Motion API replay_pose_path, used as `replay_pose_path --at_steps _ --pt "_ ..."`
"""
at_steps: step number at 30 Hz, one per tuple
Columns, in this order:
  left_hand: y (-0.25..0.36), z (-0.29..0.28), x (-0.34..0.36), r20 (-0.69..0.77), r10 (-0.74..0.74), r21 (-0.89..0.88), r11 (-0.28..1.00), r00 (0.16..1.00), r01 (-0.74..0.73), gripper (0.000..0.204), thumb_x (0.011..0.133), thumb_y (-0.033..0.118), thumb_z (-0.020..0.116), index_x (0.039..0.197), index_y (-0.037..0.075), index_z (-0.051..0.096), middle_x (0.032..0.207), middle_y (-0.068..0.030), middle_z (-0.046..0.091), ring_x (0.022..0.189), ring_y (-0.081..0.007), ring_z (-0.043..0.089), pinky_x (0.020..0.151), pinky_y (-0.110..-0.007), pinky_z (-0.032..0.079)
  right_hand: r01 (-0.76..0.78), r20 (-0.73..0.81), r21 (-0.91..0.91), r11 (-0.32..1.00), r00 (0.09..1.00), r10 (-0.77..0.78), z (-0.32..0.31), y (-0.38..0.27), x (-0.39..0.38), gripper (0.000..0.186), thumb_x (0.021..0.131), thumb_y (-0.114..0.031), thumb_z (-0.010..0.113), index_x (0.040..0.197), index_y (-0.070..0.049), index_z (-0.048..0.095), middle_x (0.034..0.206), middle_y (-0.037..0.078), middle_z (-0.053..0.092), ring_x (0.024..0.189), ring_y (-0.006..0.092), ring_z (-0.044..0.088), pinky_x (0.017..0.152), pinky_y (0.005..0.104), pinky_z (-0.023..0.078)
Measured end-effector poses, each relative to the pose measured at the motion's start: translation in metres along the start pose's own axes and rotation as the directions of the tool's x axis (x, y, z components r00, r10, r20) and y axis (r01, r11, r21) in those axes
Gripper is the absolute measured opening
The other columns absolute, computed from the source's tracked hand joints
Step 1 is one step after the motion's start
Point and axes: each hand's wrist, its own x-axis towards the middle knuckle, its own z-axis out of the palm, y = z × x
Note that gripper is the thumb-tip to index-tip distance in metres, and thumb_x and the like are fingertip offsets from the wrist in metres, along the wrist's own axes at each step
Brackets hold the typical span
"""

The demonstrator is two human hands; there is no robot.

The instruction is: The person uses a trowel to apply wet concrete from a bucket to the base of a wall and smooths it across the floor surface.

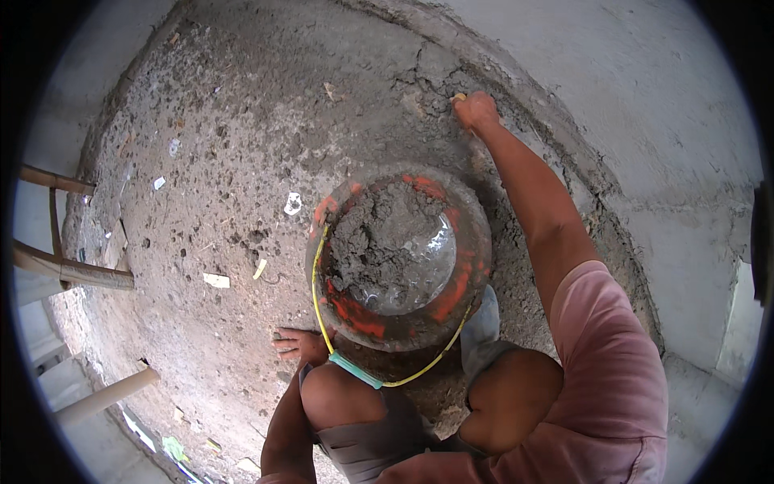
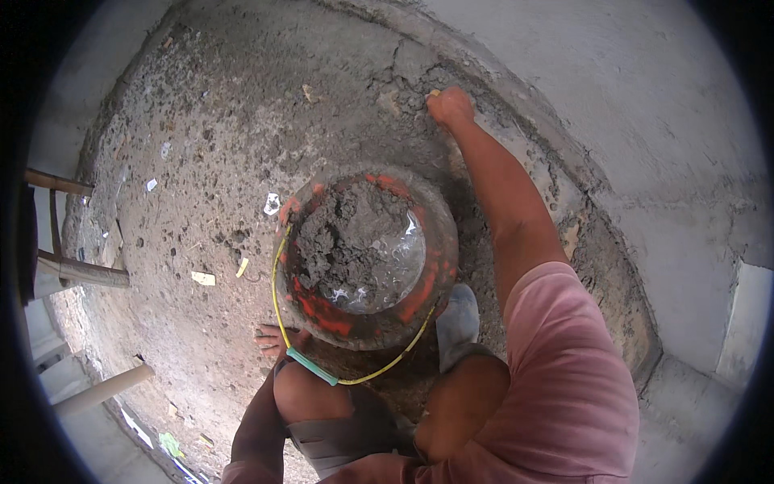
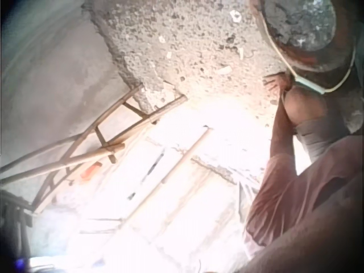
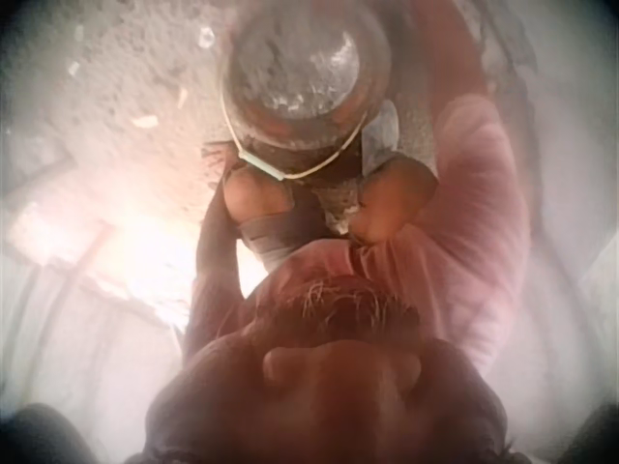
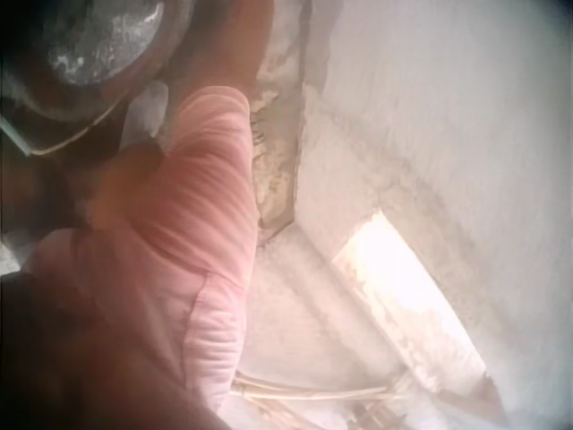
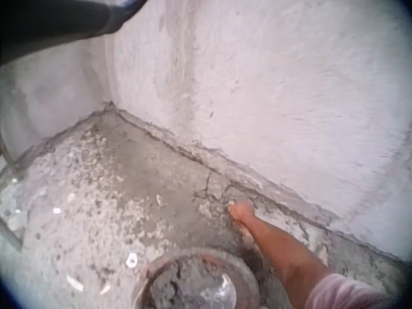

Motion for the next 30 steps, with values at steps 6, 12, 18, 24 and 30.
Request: replay_pose_path --at_steps 6,12,18,24,30 --pt "0.0 0.012 0.001 -0.006 -0.016 -0.035 0.999 1.0 0.016 0.174 0.06 0.058 0.101 0.166 0.012 -0.028 0.17 -0.0329 -0.03 0.155 -0.0637 -0.023 0.121 -0.082 0.015 0.061 -0.115 0.077 0.995 0.992 -0.052 0.016 0.023 0.006 0.06 0.095 -0.052 0.072 0.121 0.002 0.076 0.132 0.025 0.072 0.118 0.0422 0.071 0.101 0.0504 0.055" --pt "-0.013 0.029 0.019 -0.152 -0.016 0.024 1.0 0.988 0.02 0.177 0.057 0.063 0.101 0.164 0.009 -0.03 0.169 -0.0335 -0.032 0.154 -0.0655 -0.023 0.12 -0.084 0.015 0.205 -0.123 0.103 0.973 0.974 -0.192 -0.027 0.037 -0.035 0.055 0.095 -0.054 0.073 0.123 -0.007 0.078 0.11 0.024 0.078 0.107 0.0407 0.074 0.094 0.0496 0.056" --pt "-0.005 0.003 -0.004 0.018 0.059 -0.14 0.989 0.998 -0.056 0.177 0.06 0.066 0.1 0.163 0.008 -0.032 0.167 -0.0356 -0.036 0.152 -0.065 -0.027 0.121 -0.082 0.012 0.38 -0.132 0.082 0.921 0.92 -0.368 -0.117 0.062 -0.144 0.053 0.095 -0.047 0.076 0.126 -0.004 0.075 0.096 0.023 0.077 0.086 0.0375 0.075 0.08 0.0438 0.057" --pt "-0.009 -0.003 -0.003 0.032 0.021 -0.033 0.999 0.999 -0.02 0.176 0.06 0.073 0.095 0.164 0.011 -0.033 0.166 -0.034 -0.039 0.154 -0.0613 -0.029 0.116 -0.087 0.011 0.722 -0.016 -0.384 0.576 0.618 -0.786 -0.158 0.05 -0.284 0.038 0.095 -0.029 0.078 0.126 -0.008 0.068 0.097 0.016 0.074 0.085 0.0382 0.075 0.076 0.0467 0.059" --pt "-0.002 -0.023 -0.029 0.084 0.071 -0.126 0.99 0.994 -0.06 0.173 0.064 0.07 0.095 0.164 0.011 -0.032 0.164 -0.034 -0.042 0.154 -0.0597 -0.031 0.111 -0.091 0.007 0.683 0.302 -0.661 0.309 0.62 -0.724 -0.219 -0.027 -0.337 0.026 0.095 -0.022 0.075 0.115 -0.008 0.064 0.096 0.015 0.073 0.085 0.0384 0.075 0.073 0.0497 0.059"
